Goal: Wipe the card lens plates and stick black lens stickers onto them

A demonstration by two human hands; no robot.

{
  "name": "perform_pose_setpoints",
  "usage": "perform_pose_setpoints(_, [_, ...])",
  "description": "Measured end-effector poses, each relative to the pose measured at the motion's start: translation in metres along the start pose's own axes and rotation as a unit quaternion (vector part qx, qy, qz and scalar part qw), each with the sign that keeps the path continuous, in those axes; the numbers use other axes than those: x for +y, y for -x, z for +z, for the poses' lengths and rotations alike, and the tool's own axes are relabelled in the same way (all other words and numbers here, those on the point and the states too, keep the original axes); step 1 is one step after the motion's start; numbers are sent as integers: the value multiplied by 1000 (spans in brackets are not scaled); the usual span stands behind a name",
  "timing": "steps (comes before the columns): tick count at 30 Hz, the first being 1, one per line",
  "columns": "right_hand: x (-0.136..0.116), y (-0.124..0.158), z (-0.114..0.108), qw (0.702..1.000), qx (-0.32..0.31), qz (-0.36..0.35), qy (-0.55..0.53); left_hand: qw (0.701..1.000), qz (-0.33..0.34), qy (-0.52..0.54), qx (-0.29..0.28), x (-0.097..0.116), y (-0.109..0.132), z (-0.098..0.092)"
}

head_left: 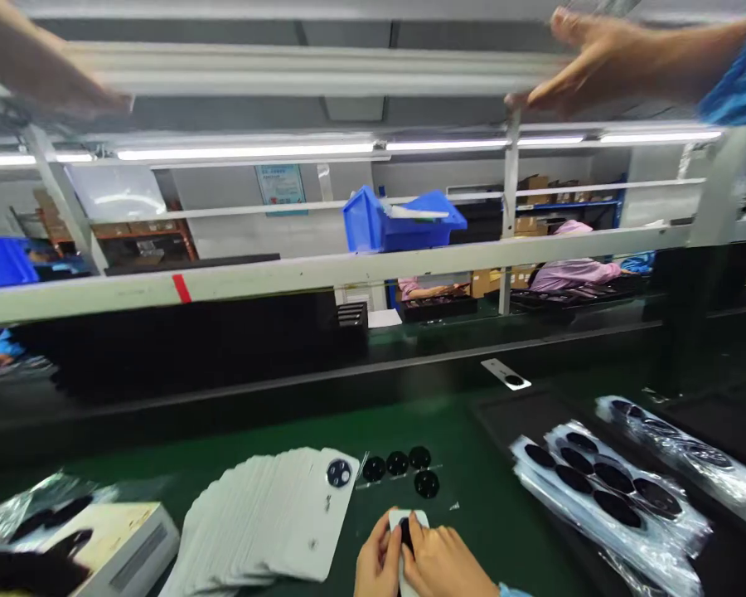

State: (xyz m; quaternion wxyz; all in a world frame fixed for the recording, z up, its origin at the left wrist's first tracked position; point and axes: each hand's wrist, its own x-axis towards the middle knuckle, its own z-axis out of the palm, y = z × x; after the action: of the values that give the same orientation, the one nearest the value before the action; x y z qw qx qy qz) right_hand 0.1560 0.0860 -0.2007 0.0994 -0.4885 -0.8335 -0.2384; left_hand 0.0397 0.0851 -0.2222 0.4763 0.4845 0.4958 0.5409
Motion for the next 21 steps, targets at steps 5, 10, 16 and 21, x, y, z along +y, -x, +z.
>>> perform_pose_setpoints(5, [2, 13, 2, 996, -65, -43, -44, 1000, -19, 5, -3, -5, 9, -5])
perform_pose_setpoints(10, [6, 9, -4, 985, -139, -82, -56, 998, -60, 0, -10, -2, 17, -3])
perform_pose_setpoints(16, [0, 8, -7, 981, -154, -111, -35, 996, -86, -4, -12, 0, 21, -3])
perform_pose_setpoints(21, [-2, 7, -11, 985, -120, -120, -12, 997, -76, -31, -9, 1, 24, -2])
